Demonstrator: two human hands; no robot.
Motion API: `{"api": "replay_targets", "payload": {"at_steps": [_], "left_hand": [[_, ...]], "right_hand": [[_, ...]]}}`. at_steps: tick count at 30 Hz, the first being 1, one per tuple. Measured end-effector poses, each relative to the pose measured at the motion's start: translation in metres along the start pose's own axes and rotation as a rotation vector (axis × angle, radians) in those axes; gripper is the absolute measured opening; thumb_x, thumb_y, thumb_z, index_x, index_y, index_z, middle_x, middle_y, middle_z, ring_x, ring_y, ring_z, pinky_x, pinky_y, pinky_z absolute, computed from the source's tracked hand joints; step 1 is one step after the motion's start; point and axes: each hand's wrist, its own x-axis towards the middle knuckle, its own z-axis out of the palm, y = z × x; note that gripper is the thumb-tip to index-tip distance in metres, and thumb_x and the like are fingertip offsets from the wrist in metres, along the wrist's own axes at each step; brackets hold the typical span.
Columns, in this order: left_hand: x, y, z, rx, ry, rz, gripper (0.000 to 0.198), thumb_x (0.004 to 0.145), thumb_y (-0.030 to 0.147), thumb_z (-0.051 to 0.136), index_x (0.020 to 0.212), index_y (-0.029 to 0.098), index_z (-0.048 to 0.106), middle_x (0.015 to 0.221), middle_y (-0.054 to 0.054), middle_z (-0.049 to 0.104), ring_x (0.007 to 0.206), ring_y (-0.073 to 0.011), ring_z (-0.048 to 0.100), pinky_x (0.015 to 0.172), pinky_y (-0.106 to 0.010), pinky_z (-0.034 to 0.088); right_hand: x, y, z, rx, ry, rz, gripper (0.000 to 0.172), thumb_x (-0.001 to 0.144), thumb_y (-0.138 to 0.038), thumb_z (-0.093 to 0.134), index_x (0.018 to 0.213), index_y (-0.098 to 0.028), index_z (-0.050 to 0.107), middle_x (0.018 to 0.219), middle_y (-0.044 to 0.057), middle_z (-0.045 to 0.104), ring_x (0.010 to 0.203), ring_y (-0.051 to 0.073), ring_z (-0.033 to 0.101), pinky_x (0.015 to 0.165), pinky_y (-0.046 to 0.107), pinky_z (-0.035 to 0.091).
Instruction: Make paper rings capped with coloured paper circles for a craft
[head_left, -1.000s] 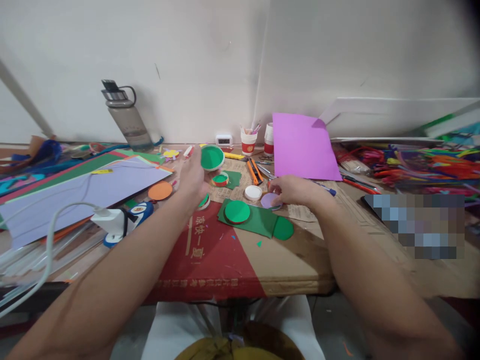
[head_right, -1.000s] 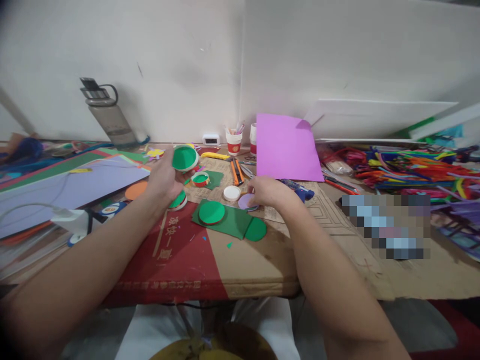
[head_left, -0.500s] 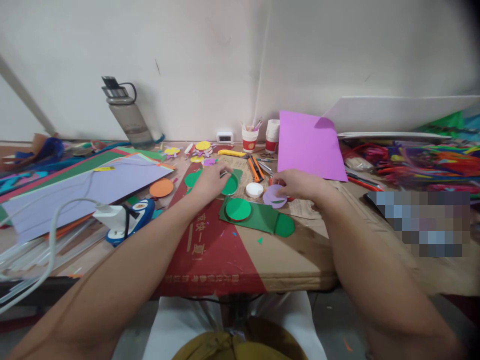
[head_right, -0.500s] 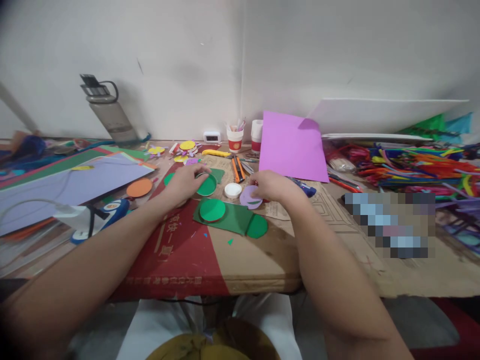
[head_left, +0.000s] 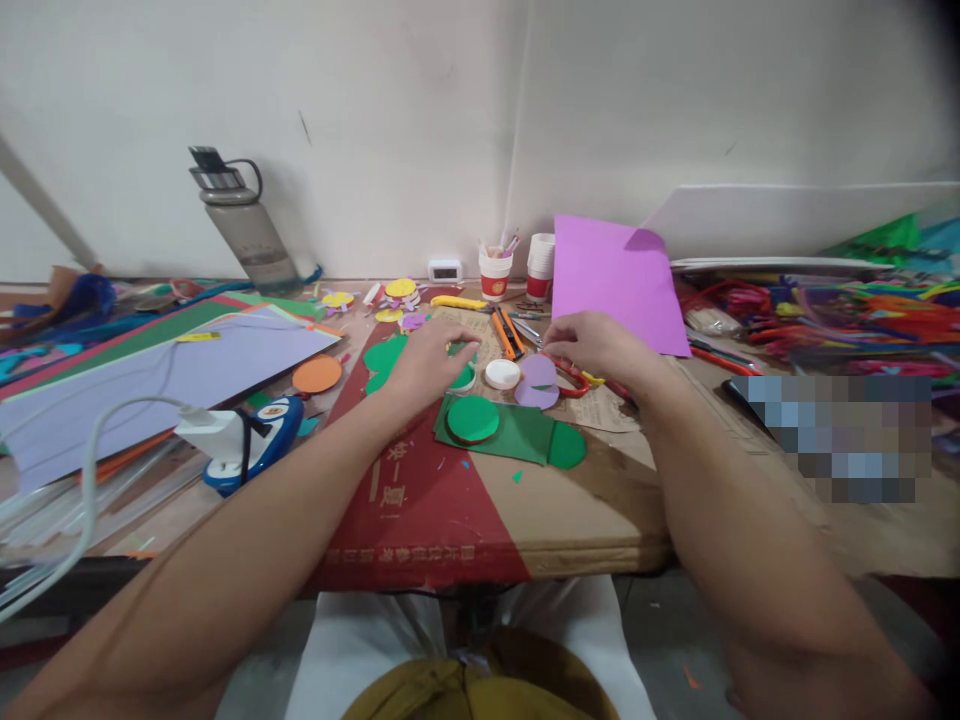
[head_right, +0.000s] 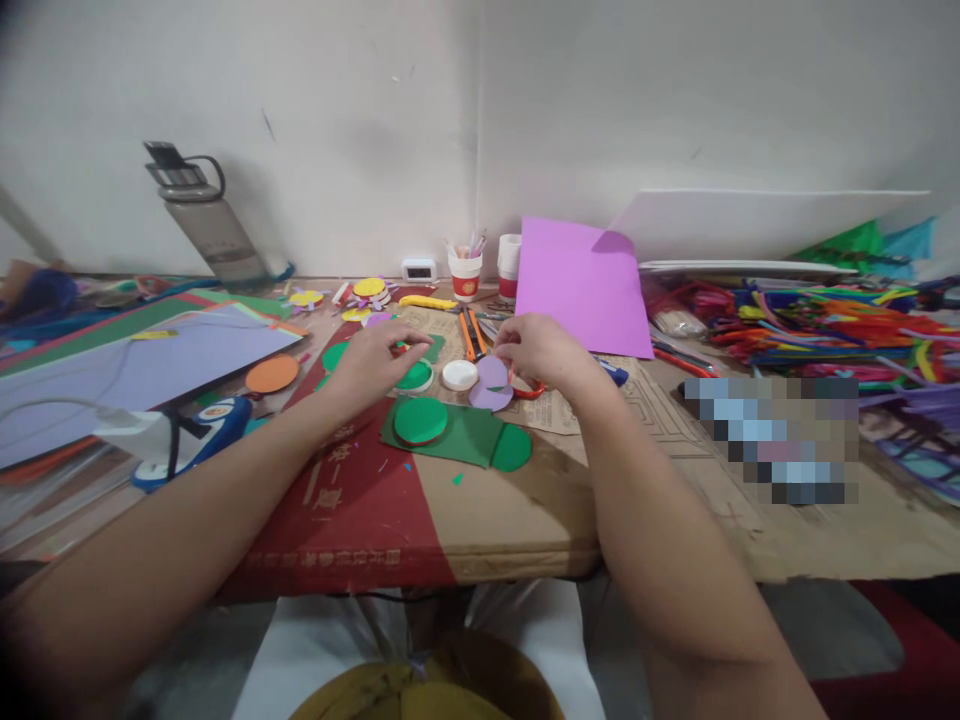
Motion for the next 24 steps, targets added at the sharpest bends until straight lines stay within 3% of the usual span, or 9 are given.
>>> {"api": "replay_targets", "payload": {"at_steps": [3,7,9,13,16,21,24], "left_hand": [[-0.005,0.009,0.005,-0.032,-0.064,0.035,0.007,0.076,0.024,0.067,0.075,0.023,0.074,0.083,-0.005,0.069,0.085,-0.0217,0.058,0.094,-0.034,0.042],[-0.013,0.011,0.013,-0.068,-0.167,0.078,0.008,0.075,0.027,0.070,0.079,0.023,0.076,0.084,-0.005,0.071,0.083,-0.0207,0.059,0.088,-0.031,0.043],[-0.016,0.010,0.016,-0.049,-0.281,0.111,0.011,0.076,0.029,0.070,0.083,0.024,0.076,0.085,-0.005,0.071,0.082,-0.0209,0.060,0.087,-0.032,0.044],[-0.022,0.010,0.021,0.036,-0.566,0.330,0.021,0.077,0.032,0.069,0.097,0.028,0.076,0.100,-0.007,0.072,0.098,-0.0254,0.062,0.093,-0.038,0.043],[-0.024,0.009,0.023,0.067,-0.698,0.414,0.026,0.073,0.034,0.075,0.098,0.029,0.076,0.110,-0.009,0.070,0.107,-0.0278,0.060,0.098,-0.039,0.040],[-0.021,0.005,0.022,0.144,-0.775,0.412,0.022,0.072,0.038,0.076,0.091,0.026,0.076,0.106,-0.010,0.068,0.103,-0.0272,0.060,0.093,-0.037,0.041],[-0.020,0.006,0.019,0.237,-0.791,0.420,0.027,0.074,0.042,0.074,0.095,0.026,0.075,0.107,-0.010,0.066,0.102,-0.0275,0.059,0.090,-0.036,0.041]], "right_hand": [[-0.001,0.000,-0.001,0.023,0.010,-0.037,0.010,0.079,-0.021,0.059,0.080,-0.019,0.069,0.069,0.000,0.066,0.059,0.012,0.055,0.053,0.023,0.038],[-0.004,-0.002,-0.002,-0.057,-0.045,-0.048,0.012,0.076,-0.021,0.063,0.086,-0.020,0.070,0.079,0.001,0.069,0.068,0.013,0.059,0.056,0.023,0.040],[-0.004,-0.001,-0.001,-0.112,-0.073,-0.042,0.015,0.075,-0.024,0.066,0.089,-0.021,0.070,0.085,0.002,0.070,0.072,0.014,0.060,0.058,0.023,0.040],[-0.001,0.003,-0.001,-0.214,-0.076,-0.032,0.020,0.075,-0.027,0.069,0.095,-0.021,0.070,0.091,0.003,0.070,0.078,0.015,0.060,0.061,0.023,0.040],[-0.001,0.003,0.001,-0.316,-0.119,-0.035,0.027,0.073,-0.025,0.070,0.101,-0.022,0.068,0.099,0.005,0.070,0.082,0.018,0.061,0.063,0.024,0.040],[-0.002,-0.002,0.007,-0.433,-0.243,-0.051,0.039,0.066,-0.021,0.074,0.105,-0.021,0.066,0.099,0.005,0.070,0.084,0.020,0.062,0.063,0.025,0.040],[-0.002,-0.004,0.008,-0.406,-0.229,-0.039,0.041,0.065,-0.018,0.073,0.106,-0.020,0.066,0.099,0.006,0.070,0.082,0.019,0.062,0.062,0.025,0.040]]}}
